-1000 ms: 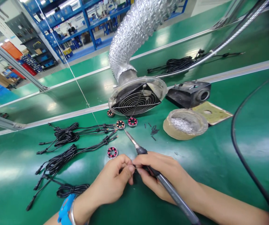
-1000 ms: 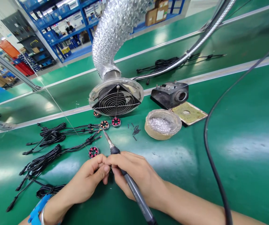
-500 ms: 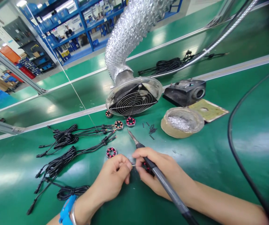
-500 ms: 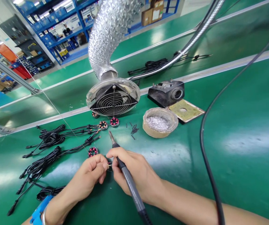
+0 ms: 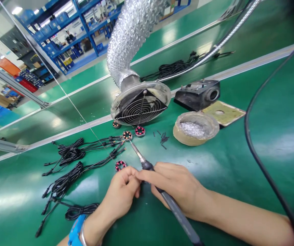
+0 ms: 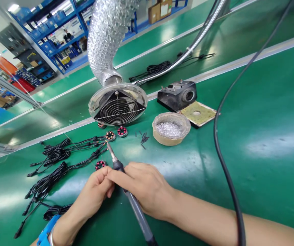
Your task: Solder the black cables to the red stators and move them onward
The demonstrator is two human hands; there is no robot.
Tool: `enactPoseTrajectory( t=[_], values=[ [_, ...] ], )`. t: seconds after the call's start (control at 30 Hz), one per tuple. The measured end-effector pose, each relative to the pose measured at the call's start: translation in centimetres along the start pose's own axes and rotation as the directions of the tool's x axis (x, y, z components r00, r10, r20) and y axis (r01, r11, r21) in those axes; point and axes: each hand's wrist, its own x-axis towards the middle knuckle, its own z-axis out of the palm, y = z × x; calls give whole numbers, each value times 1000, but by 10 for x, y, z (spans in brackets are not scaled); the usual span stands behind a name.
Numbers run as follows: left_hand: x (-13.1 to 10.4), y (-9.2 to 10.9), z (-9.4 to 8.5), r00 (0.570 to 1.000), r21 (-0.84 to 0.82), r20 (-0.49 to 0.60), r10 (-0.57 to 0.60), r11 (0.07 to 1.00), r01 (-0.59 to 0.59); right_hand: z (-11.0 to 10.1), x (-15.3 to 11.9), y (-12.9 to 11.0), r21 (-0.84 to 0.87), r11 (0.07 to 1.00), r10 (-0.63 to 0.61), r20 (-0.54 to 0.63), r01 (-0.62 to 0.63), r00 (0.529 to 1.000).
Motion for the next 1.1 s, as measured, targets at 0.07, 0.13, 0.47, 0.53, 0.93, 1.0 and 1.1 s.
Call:
enactPoseTrajectory(
  t=[0.07,0.13,0.47,0.53,0.93,1.0,1.1],
  values=[
    [0,0,0,1000,15,0,6,1000,-6,-2,2,-2,-65,998,-20,14,21,1000],
    [-1,1,0,1000,33,-4,9,999,-9,-5,3,-3,-88,996,-9,43,12,999],
    [0,5,1,1000,40,-30,-2,999,3,-35,-2,-1,228,963,163,-67,-144,984],
    [-1,4,1,999,46,-33,-11,999,13,-43,-7,-2,294,931,245,-65,-216,967],
    [0,4,1,999,68,-30,-36,997,38,-48,-9,-3,462,817,383,11,-344,924],
    [0,3,1,999,71,-26,-32,997,33,-48,-9,-5,463,809,397,24,-362,917],
    [0,3,1,999,68,-24,-32,997,34,-48,-8,-6,461,805,402,38,-373,915]
  ],
)
